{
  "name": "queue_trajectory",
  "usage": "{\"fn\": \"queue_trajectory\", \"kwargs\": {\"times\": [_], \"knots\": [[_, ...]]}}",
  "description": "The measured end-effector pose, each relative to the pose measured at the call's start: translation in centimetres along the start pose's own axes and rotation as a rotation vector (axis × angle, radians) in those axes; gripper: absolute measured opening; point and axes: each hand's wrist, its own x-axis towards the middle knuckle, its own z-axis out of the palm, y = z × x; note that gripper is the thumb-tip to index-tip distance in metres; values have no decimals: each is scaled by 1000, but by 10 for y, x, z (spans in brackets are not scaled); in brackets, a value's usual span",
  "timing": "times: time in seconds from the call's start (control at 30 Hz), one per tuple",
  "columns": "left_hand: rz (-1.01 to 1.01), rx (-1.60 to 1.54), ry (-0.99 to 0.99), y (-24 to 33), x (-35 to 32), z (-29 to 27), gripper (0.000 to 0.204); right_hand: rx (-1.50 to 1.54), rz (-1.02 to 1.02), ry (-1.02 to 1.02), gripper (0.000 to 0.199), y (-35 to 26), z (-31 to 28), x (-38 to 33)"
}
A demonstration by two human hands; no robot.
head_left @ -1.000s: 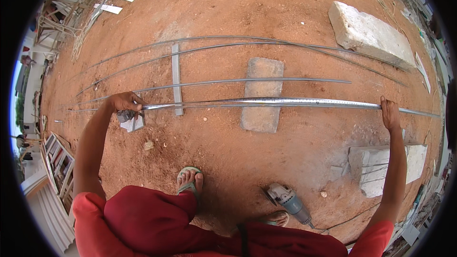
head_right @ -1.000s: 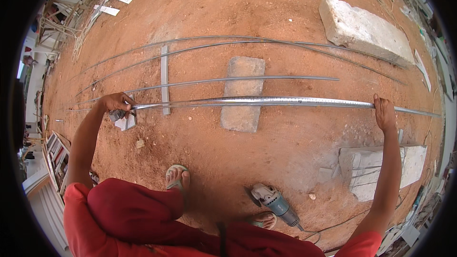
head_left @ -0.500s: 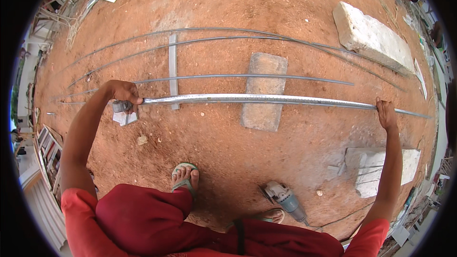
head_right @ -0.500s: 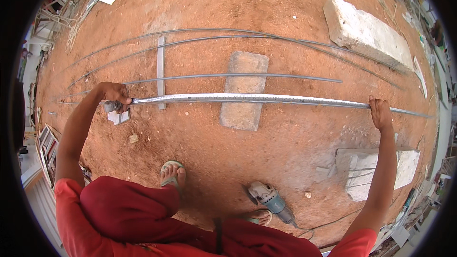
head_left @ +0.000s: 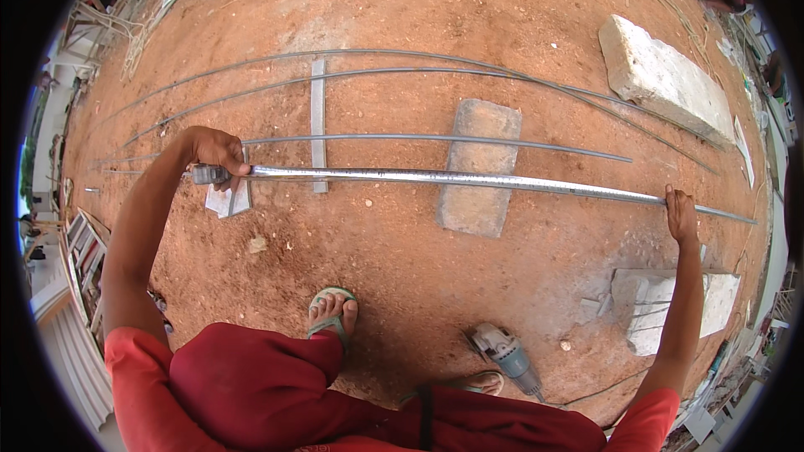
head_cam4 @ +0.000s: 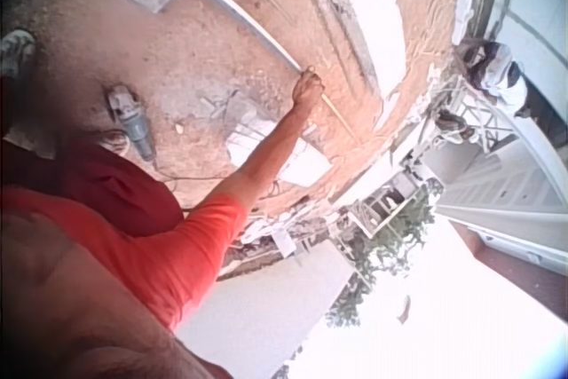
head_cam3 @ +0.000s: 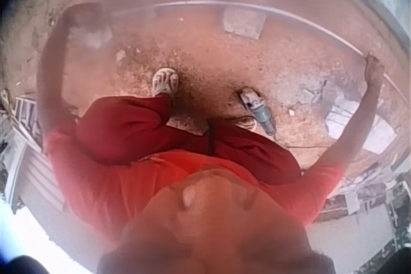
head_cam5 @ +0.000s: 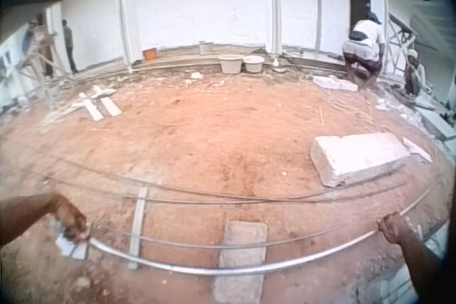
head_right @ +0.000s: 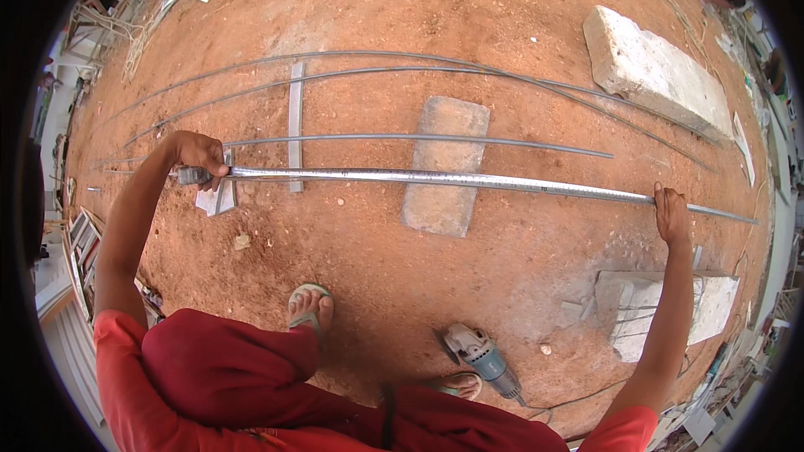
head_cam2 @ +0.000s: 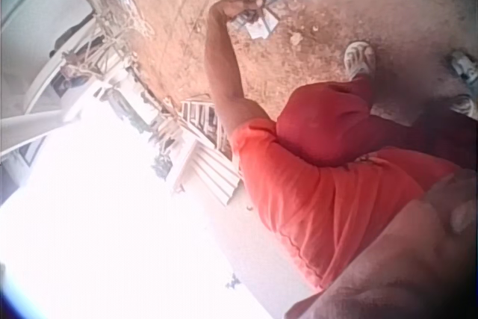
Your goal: The person measures metal rods using a tape measure and cuts them to size with an angle grinder. They repeatedly align the rods on the ground, mark the cutting points, and use the power tool to sever the metal, creating sparks during the process.
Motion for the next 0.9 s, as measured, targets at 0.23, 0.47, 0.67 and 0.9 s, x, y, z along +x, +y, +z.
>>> {"fn": "queue_trajectory", "kwargs": {"times": [0.23, 0.47, 0.67, 0.9], "knots": [[-93, 36, -67, 13, -10, -9, 60, 7, 12, 23, 39, -4, -2, -1], [-148, -29, -47, 1, 15, 4, 62, 51, 64, 33, 49, -12, -10, -1], [-169, -105, 83, 2, 13, 14, 60, 123, 146, 68, 53, -11, 3, 3], [-175, -31, 199, 15, 12, 24, 54, 92, 48, 122, 54, 17, 19, -2]]}}
